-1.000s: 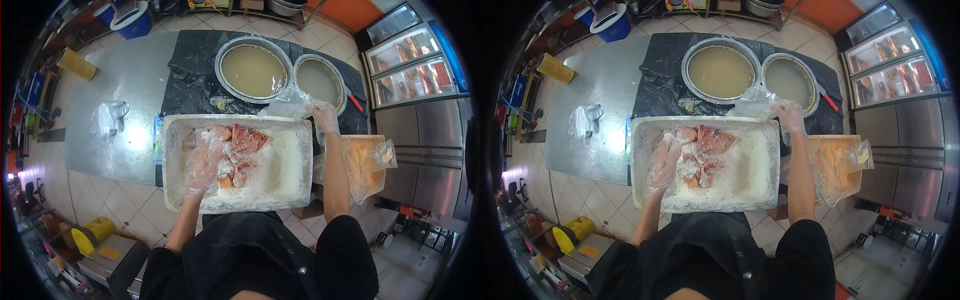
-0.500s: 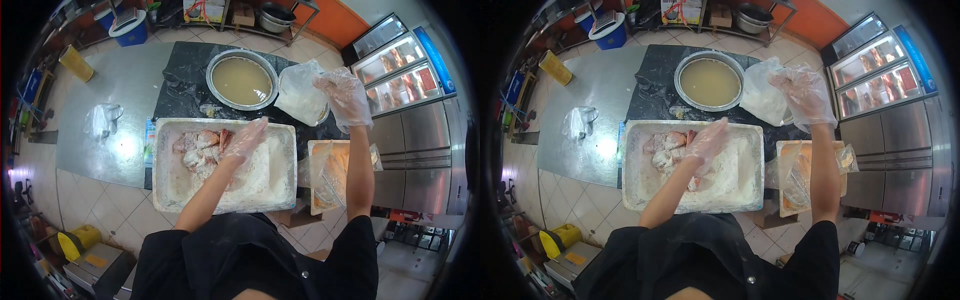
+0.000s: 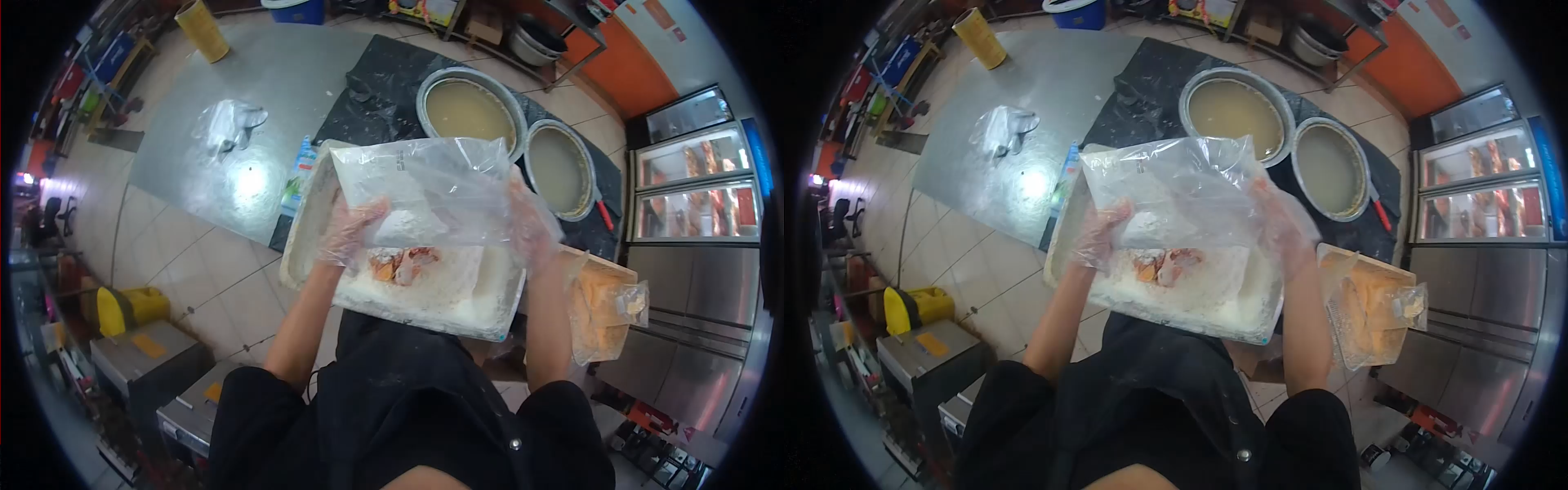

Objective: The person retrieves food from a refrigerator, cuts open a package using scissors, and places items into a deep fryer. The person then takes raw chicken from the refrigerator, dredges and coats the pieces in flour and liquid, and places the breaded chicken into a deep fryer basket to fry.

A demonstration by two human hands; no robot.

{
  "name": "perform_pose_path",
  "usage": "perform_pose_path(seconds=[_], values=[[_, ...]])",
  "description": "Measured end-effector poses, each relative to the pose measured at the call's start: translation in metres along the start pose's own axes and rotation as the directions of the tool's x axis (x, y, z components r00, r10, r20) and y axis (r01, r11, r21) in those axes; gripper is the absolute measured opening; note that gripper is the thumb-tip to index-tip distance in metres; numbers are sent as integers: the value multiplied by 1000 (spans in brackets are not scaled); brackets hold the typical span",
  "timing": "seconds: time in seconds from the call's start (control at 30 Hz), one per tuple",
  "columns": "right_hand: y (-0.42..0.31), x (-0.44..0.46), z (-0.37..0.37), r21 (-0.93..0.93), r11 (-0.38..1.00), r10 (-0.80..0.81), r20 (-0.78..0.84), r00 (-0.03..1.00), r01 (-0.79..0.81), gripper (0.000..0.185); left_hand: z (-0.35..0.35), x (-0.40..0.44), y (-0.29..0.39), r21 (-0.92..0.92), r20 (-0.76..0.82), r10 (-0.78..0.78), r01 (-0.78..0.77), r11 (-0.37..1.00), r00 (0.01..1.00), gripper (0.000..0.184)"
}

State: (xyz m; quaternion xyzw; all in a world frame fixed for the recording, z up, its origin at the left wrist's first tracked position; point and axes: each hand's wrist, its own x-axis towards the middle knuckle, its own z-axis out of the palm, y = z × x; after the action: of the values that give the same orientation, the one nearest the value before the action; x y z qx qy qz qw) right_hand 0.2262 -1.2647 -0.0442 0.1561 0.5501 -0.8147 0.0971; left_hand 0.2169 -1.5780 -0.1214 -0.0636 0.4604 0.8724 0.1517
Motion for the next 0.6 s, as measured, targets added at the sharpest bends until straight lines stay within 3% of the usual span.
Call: perform_pose_path(seconds=[0.1,0.13,0.2,0.3,0.33,0.43,0.53,0.6], values=[[58,35,12,176,950,220,200,955,-256,31,-31,-21,45,267,43,112,-120,956,993,60],[68,40,27,113,954,246,241,939,-279,28,-39,-27,57,346,-3,103,-96,933,995,59],[81,57,50,-47,982,186,321,929,-180,22,-48,-34,80,486,-89,97,-42,873,991,57],[103,78,57,-339,939,57,313,948,56,17,-46,-45,109,635,14,136,-114,764,991,54],[107,80,59,-443,886,-1,299,954,139,16,-33,-48,118,752,68,246,-212,624,967,57],[107,78,62,-480,859,-50,265,963,176,21,-22,-39,133,911,193,279,-277,305,941,62],[109,81,49,-590,764,-90,303,949,261,21,0,-30,147,905,235,234,-300,301,943,61],[108,76,48,-525,750,-191,411,892,402,21,15,-21,154,879,320,198,-369,303,926,58]])
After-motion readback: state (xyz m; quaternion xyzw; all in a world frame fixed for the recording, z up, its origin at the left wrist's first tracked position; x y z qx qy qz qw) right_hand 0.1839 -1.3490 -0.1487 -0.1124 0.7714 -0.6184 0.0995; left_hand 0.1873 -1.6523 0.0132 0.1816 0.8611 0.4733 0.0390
